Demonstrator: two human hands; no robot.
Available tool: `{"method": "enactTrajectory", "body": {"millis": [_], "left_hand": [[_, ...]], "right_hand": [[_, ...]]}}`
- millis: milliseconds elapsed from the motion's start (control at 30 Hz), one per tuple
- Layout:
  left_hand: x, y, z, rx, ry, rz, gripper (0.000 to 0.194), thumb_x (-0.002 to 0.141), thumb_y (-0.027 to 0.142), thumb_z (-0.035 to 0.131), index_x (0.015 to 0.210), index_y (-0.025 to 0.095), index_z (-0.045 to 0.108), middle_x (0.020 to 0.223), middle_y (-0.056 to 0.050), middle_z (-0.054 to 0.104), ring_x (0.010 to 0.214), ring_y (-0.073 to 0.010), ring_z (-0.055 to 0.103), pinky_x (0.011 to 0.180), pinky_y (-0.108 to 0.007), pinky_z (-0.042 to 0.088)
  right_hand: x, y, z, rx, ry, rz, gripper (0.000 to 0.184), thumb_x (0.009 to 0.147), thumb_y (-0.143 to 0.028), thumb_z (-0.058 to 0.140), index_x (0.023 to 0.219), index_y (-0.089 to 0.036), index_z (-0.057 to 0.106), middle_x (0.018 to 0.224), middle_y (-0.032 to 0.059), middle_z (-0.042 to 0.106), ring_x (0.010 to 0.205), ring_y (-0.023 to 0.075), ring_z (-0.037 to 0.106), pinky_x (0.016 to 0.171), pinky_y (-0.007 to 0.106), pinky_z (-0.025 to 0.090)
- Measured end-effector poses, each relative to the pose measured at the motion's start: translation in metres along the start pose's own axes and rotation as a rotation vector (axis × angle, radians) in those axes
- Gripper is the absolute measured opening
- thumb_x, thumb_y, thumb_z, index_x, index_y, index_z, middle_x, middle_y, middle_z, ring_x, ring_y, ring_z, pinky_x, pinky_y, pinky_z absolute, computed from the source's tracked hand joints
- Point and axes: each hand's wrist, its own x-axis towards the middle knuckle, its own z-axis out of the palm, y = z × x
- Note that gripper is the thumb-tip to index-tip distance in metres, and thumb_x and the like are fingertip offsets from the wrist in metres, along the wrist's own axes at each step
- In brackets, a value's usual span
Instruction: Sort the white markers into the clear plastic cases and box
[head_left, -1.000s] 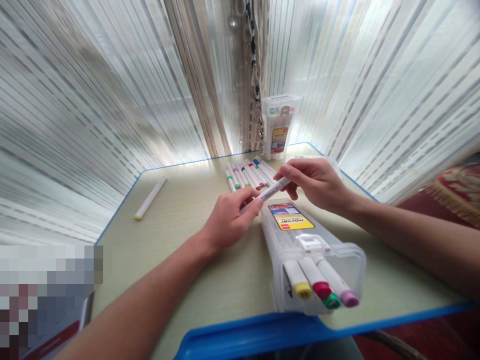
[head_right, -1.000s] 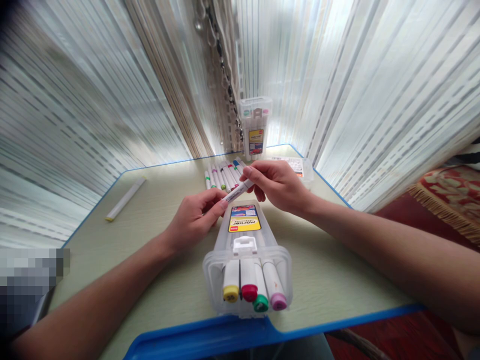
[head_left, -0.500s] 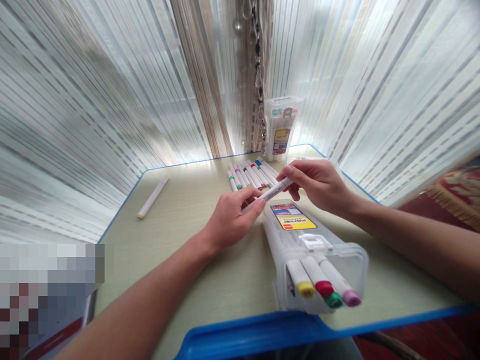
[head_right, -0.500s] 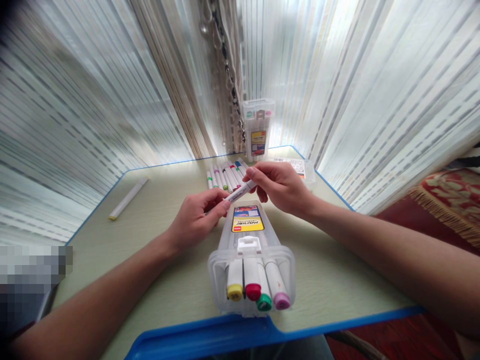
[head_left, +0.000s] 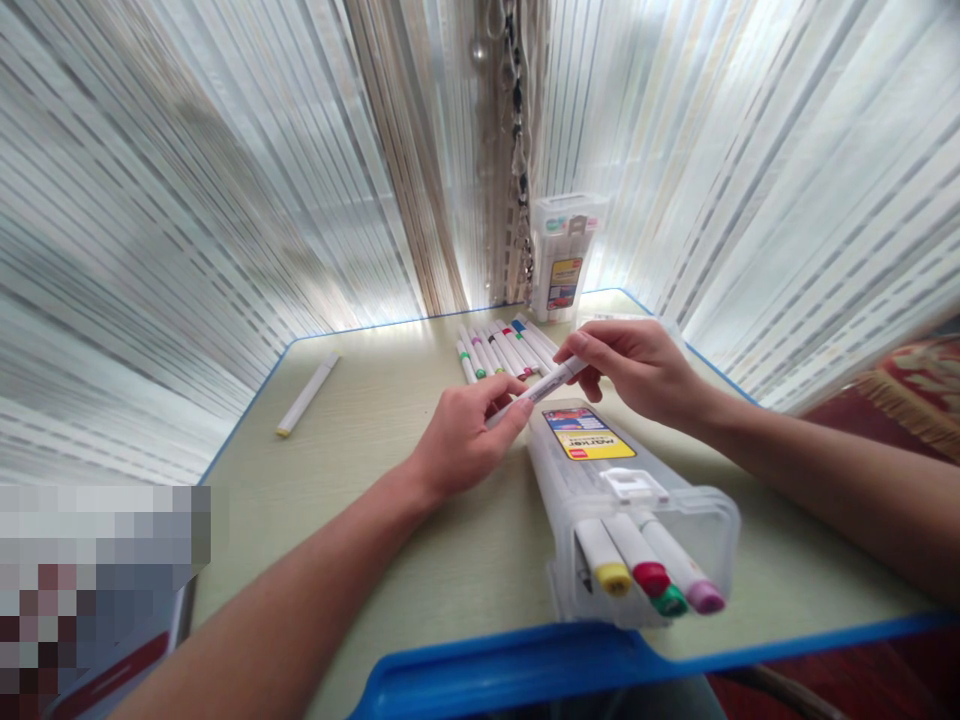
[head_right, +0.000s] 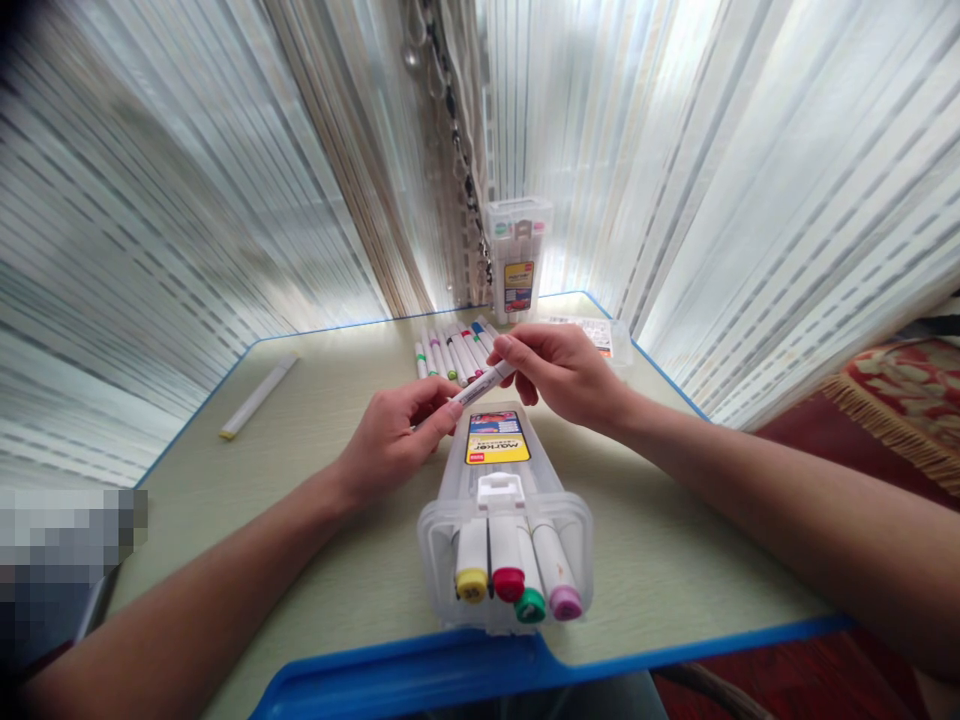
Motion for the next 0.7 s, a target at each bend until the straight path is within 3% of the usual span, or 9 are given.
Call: {"method": "enactTrajectory", "body": {"millis": [333, 700], "left_hand": [[-0.0007, -0.0001, 0.0008, 0.065, -0.014, 0.059, 0.026, 0.098, 0.033, 0.050, 0.099, 0.014, 0.068, 0.073, 0.001, 0.062, 0.062, -0.0108, 0.049, 0.061, -0.023, 0.037], [-0.0001, -0.0027, 0.0014, 0.076, -0.015, 0.077, 0.025, 0.098, 0.033, 0.049, 0.097, 0.015, 0.067, 0.075, 0.000, 0.064, 0.063, -0.0111, 0.050, 0.062, -0.024, 0.036]], "right_hand": [[0.0002, -0.0041, -0.0028, -0.109, -0.085, 0.013, 0.036, 0.094, -0.045, 0.064, 0.075, -0.016, 0.072, 0.053, -0.0010, 0.059, 0.043, 0.0077, 0.053, 0.042, 0.021, 0.041], [-0.0006, -0.0032, -0.0019, -0.144, -0.093, 0.028, 0.039, 0.092, -0.050, 0.066, 0.075, -0.016, 0.073, 0.054, 0.0001, 0.060, 0.044, 0.0085, 0.052, 0.042, 0.022, 0.041]]}}
